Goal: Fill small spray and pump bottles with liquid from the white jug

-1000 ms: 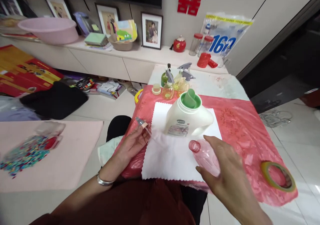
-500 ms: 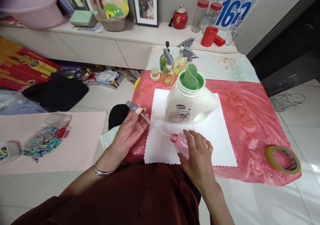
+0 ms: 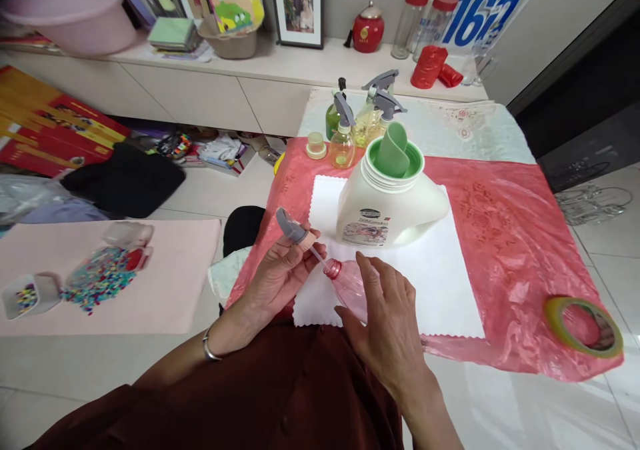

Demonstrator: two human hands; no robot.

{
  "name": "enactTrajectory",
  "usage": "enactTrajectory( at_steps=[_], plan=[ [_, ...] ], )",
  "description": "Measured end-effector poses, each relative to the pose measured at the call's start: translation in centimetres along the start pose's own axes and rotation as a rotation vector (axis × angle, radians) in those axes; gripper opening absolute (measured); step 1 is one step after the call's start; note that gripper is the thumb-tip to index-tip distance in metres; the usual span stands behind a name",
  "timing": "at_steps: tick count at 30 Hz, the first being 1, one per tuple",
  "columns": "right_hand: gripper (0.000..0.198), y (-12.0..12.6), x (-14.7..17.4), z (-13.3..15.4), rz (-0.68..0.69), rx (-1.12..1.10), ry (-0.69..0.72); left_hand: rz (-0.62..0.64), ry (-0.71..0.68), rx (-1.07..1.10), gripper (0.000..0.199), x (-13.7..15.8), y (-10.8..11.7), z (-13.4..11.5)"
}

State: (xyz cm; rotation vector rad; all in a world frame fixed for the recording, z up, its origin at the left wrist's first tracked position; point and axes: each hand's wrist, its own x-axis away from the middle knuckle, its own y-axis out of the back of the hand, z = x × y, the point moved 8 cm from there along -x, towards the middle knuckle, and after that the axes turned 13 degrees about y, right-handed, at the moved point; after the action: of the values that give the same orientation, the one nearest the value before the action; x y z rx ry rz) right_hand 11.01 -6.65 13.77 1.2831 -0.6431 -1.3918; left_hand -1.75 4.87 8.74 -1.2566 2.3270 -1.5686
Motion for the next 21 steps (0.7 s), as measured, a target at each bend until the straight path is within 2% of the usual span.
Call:
enactTrajectory(
  at_steps=[5, 10, 16, 21],
  plan=[
    [0.068, -0.4, -0.5, 0.7, -0.028, -0.056, -0.015, 0.011, 0.006, -0.056, 0.039, 0.1, -0.5, 0.9],
    [0.067, -0.5, -0.6, 0.9, -0.045, -0.063, -0.019, 0.021, 0.024, -0.080, 0.034, 0.2, -0.9, 1.2],
    [0.066, -0.8, -0.3, 1.0, -0.044, -0.084, -0.028, -0.007, 0.050, -0.032, 0.037, 0.0, -0.2, 1.9],
    [0.066, -1.0, -0.2, 1.1, -0.020, -0.119, -0.043, -0.022, 0.030, -0.044, 0.042, 0.0, 0.1, 1.2]
  ],
)
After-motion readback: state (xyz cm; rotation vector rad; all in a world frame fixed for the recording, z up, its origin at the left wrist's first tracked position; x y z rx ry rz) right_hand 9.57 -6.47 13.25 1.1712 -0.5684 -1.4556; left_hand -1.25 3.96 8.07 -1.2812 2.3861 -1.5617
